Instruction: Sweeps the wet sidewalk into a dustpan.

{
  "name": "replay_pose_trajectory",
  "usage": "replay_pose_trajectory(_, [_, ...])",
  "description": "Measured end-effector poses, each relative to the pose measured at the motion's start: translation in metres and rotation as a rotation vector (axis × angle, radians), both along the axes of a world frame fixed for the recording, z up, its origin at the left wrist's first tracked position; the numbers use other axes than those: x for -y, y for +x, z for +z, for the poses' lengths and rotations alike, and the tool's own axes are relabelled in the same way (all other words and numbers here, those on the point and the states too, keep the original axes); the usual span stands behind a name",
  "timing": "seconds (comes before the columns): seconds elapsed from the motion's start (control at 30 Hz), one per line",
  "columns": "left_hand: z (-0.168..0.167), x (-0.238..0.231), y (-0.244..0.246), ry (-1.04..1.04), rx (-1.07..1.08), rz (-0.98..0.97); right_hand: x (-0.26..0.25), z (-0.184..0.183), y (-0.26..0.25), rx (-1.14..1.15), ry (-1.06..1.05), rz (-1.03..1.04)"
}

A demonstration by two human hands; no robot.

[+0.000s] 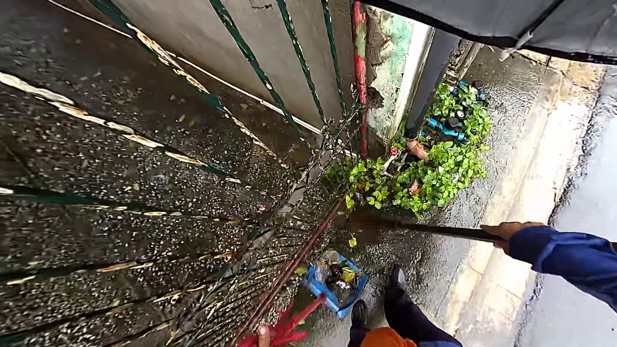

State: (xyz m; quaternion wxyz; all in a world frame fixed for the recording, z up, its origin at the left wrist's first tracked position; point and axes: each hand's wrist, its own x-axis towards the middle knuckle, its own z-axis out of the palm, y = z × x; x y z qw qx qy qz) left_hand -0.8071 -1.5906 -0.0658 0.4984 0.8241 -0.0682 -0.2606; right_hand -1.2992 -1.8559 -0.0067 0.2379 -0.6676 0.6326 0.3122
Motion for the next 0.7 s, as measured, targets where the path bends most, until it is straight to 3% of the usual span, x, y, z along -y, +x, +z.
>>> replay_pose_trajectory(0.1, [-0.004, 0.003, 0.0, -0.009, 0.003, 0.034, 0.047, 0.01, 0.053, -0.062, 0.088, -0.108])
replay_pose_trajectory(0.2, [-0.009, -0.001, 0.002, -0.027, -0.005, 0.032, 0.077, -0.081, 0.111, 0.058, -0.013, -0.43])
replay_pose_trajectory(0.27, [-0.012, -0.003, -0.002, -0.038, -0.007, 0.034, 0.083, -0.145, 0.148, 0.124, -0.029, -0.455])
replay_pose_trajectory(0.33, [-0.015, -0.006, 0.003, -0.039, 0.024, 0.017, 0.072, -0.164, 0.171, 0.186, -0.008, -0.467])
replay_pose_trajectory(0.43, [-0.012, -0.013, 0.0, -0.003, 0.039, 0.027, 0.059, -0.121, 0.143, 0.141, -0.064, -0.307])
replay_pose_trajectory(0.53, [-0.01, -0.015, 0.001, -0.003, 0.031, 0.045, 0.069, -0.014, 0.095, -0.08, 0.129, 0.07])
replay_pose_trajectory(0.57, [-0.008, -0.016, 0.002, -0.011, 0.021, 0.047, 0.063, 0.012, 0.08, -0.107, 0.131, 0.106])
replay_pose_trajectory(0.63, [-0.011, -0.021, 0.005, -0.018, 0.023, 0.036, 0.041, 0.044, 0.066, -0.157, 0.119, 0.026])
replay_pose_trajectory(0.7, [-0.011, -0.024, 0.007, -0.033, 0.036, -0.003, 0.017, 0.032, 0.058, -0.158, 0.048, -0.153])
